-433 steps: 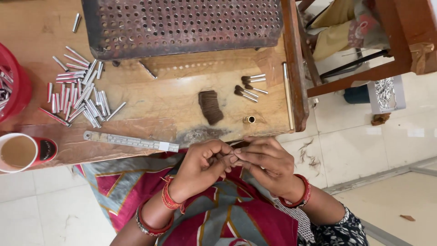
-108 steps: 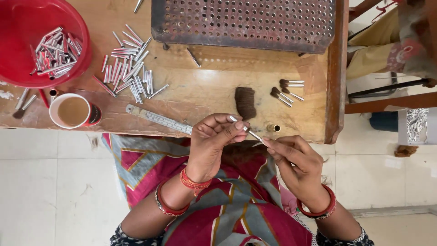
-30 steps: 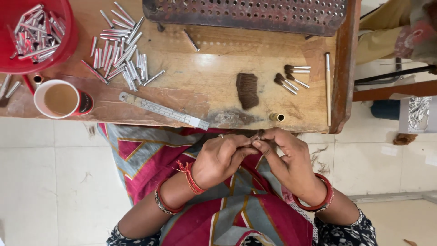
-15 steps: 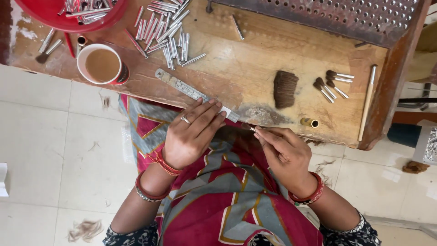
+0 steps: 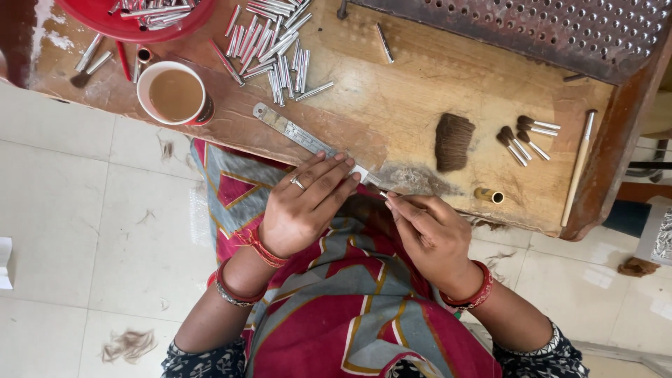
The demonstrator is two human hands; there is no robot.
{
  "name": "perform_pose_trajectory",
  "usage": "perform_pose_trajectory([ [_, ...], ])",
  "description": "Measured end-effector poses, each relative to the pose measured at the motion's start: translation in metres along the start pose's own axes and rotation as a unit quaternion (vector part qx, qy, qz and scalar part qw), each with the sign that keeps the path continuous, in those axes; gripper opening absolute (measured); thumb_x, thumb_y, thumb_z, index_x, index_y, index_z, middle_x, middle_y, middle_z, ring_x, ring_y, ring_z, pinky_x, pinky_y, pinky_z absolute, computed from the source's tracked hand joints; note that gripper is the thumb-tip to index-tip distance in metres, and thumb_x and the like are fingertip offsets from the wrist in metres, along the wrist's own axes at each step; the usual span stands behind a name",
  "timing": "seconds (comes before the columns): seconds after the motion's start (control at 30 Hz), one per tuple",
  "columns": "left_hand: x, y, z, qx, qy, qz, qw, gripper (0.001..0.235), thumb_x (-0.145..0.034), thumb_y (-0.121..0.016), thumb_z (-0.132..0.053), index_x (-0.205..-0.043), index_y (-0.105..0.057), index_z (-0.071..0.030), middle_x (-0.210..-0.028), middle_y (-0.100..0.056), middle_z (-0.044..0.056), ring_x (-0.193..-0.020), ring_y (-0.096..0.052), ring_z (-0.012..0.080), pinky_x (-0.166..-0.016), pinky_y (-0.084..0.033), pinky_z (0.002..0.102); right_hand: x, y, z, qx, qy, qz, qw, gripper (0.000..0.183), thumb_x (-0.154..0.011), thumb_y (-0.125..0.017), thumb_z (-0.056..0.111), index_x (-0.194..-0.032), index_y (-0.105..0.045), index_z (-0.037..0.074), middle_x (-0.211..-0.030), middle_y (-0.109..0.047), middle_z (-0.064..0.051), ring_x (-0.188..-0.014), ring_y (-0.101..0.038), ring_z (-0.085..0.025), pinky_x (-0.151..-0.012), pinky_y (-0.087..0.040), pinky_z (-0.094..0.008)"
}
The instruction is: Assembling small cosmetic or industrial brushes by inserting bundles of bristles into metal ferrules.
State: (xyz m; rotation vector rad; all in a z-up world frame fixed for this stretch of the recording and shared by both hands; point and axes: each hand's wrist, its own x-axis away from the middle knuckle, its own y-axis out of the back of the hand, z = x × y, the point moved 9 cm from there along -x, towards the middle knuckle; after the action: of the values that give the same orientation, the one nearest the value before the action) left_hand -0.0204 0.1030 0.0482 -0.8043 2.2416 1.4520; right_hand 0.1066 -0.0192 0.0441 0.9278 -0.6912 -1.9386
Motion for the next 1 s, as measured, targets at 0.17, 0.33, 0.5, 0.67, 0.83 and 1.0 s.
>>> perform_pose_trajectory([
  [0.17,0.001,0.0,0.002,0.007,0.0,0.0,1.0,0.037,-0.086,-0.066,-0.006,-0.123,-0.072,-0.001,-0.132,-0.067,0.014,-0.129,-0.064,0.0296,-0.113,-0.052,0.047,-0.003,-0.004,0.004,-0.007,0.007,0.0,1.0,0.021,-0.091,-0.079,0.001,-0.111,-0.076,0.007,-0.102,-0.074,-0.007,-0.084,-0.075,-0.017,-0.069,-0.059,-0.028],
  [0.33,0.0,0.0,0.001,0.01,0.001,-0.007,1.0,0.036,-0.087,-0.069,-0.006,-0.122,-0.073,-0.001,-0.131,-0.067,0.014,-0.127,-0.064,0.0297,-0.112,-0.053,0.048,-0.005,-0.004,0.006,0.005,0.006,0.005,1.0,0.022,-0.089,-0.08,0.001,-0.11,-0.078,0.007,-0.099,-0.074,-0.008,-0.08,-0.073,-0.018,-0.067,-0.057,-0.03],
  [0.5,-0.001,0.006,-0.016,0.036,0.027,-0.071,0.996,0.031,-0.09,-0.082,-0.008,-0.119,-0.072,0.0,-0.124,-0.069,0.014,-0.119,-0.068,0.0305,-0.103,-0.056,0.044,-0.004,0.004,0.005,-0.051,-0.031,-0.013,0.998,0.022,-0.089,-0.078,-0.001,-0.11,-0.077,0.003,-0.101,-0.075,-0.01,-0.085,-0.075,-0.018,-0.071,-0.058,-0.027],
  [0.67,0.015,-0.037,-0.001,0.384,0.258,-0.089,0.882,0.027,-0.082,-0.087,-0.008,-0.105,-0.076,-0.002,-0.104,-0.077,0.009,-0.097,-0.074,0.0206,-0.087,-0.059,0.03,0.032,-0.008,-0.034,-0.384,-0.183,-0.025,0.905,0.015,-0.093,-0.075,-0.003,-0.108,-0.071,-0.004,-0.106,-0.074,-0.012,-0.096,-0.075,-0.016,-0.085,-0.061,-0.029],
  [0.83,0.013,-0.069,-0.003,0.517,0.306,-0.056,0.797,0.014,-0.087,-0.083,-0.002,-0.099,-0.077,-0.002,-0.098,-0.077,0.007,-0.091,-0.073,0.0143,-0.084,-0.059,0.026,0.032,0.012,-0.039,-0.357,-0.185,-0.019,0.915,0.013,-0.096,-0.073,-0.003,-0.108,-0.071,-0.004,-0.104,-0.074,-0.012,-0.094,-0.071,-0.016,-0.085,-0.058,-0.028],
  [1.0,-0.006,-0.063,-0.021,0.497,0.28,-0.009,0.821,0.012,-0.086,-0.084,-0.002,-0.096,-0.077,-0.002,-0.093,-0.077,0.007,-0.086,-0.073,0.0128,-0.078,-0.058,0.026,0.011,0.044,-0.031,-0.299,-0.178,-0.03,0.937,0.018,-0.093,-0.072,0.001,-0.11,-0.07,-0.003,-0.109,-0.07,-0.01,-0.096,-0.067,-0.014,-0.083,-0.055,-0.026],
])
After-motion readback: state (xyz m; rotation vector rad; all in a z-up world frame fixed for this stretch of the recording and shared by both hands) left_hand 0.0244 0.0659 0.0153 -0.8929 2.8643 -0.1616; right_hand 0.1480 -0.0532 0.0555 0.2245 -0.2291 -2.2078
